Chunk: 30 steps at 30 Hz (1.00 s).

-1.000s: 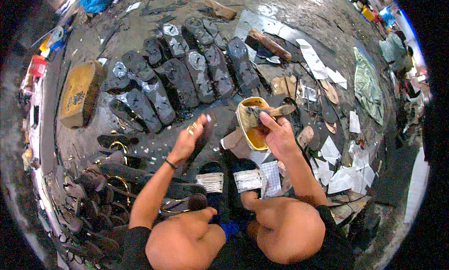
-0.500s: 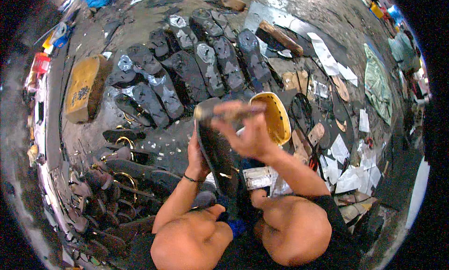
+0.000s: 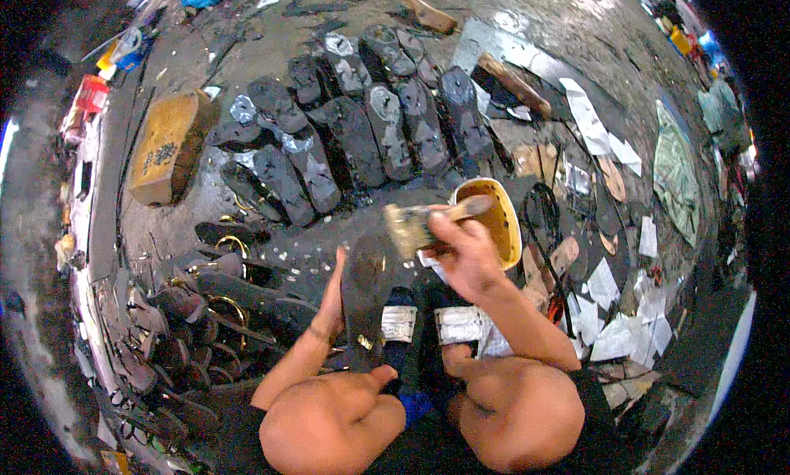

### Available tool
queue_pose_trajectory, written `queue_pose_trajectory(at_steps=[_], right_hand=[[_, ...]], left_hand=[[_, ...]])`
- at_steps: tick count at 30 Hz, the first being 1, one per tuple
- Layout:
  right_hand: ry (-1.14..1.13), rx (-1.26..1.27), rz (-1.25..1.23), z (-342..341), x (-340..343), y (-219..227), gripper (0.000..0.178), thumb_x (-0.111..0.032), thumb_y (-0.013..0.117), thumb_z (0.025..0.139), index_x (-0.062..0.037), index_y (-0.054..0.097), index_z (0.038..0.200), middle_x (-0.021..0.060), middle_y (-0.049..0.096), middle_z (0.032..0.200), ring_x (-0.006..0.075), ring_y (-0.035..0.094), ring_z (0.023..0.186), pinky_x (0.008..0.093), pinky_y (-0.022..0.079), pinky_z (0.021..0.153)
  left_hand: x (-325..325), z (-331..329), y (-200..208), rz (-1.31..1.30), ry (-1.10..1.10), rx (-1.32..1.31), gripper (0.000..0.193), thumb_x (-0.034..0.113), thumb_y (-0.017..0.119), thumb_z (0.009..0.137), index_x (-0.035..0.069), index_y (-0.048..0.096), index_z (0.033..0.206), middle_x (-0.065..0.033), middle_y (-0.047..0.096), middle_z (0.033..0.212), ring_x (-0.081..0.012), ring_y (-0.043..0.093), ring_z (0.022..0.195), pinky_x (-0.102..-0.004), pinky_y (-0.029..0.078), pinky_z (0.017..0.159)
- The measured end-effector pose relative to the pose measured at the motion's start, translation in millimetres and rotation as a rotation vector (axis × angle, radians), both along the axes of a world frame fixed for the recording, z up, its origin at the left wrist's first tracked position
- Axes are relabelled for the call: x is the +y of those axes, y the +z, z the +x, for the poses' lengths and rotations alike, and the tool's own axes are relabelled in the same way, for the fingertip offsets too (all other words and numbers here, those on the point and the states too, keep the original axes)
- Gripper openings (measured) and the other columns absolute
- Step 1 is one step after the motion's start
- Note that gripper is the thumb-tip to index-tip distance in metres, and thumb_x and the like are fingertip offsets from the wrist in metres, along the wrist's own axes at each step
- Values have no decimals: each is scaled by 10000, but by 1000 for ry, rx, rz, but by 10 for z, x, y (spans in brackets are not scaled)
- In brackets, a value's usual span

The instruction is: The person sits on the floor and repeatedly picks up black shoe parts, applies a brown adhesive from a yellow container using a brush, and places the parts back on the floor. The process is repeated for multiple shoe parts.

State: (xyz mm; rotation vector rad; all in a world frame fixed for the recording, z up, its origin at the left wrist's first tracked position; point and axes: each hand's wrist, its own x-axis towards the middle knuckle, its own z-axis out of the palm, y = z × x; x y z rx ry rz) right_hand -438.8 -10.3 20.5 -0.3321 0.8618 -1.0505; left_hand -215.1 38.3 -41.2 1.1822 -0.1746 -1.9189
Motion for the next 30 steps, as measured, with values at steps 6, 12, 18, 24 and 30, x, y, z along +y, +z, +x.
queue_pose_trajectory(at_steps=[6,12,18,24,30], right_hand=[[0,-221,16,-273,-146,-415,227,-256,674,951,-67,678,1075,35,705,1007,152,646,861,328,502,727],[88,787,-644,338,77,-140,239,-224,693,925,-37,675,1071,87,711,1020,181,667,933,318,520,843],[-11,859,-532,-65,-371,-306,226,-211,746,870,-24,685,983,120,719,954,212,688,893,353,532,816],[80,605,-510,92,-287,29,221,-188,748,859,-13,695,981,114,726,964,186,689,913,346,533,832],[71,961,-638,120,-111,-112,224,-245,714,890,-38,692,973,136,721,932,236,699,872,362,536,815]], left_hand=[[432,-111,398,249,-61,426,848,747,305,943,44,527,1362,-149,659,1202,-259,673,1027,-411,566,860],[-612,-329,260,-170,258,48,732,721,467,911,62,619,1189,-87,694,977,-206,679,847,-366,574,766],[-773,-531,519,-225,344,-108,844,819,474,826,42,664,1095,-79,703,891,-216,666,710,-350,580,684],[-732,-620,391,-268,241,54,763,730,537,867,54,596,1214,-80,680,1052,-190,668,883,-362,572,745],[-731,-386,263,-204,348,66,692,730,515,879,90,640,1112,-51,703,957,-176,681,777,-329,582,653]])
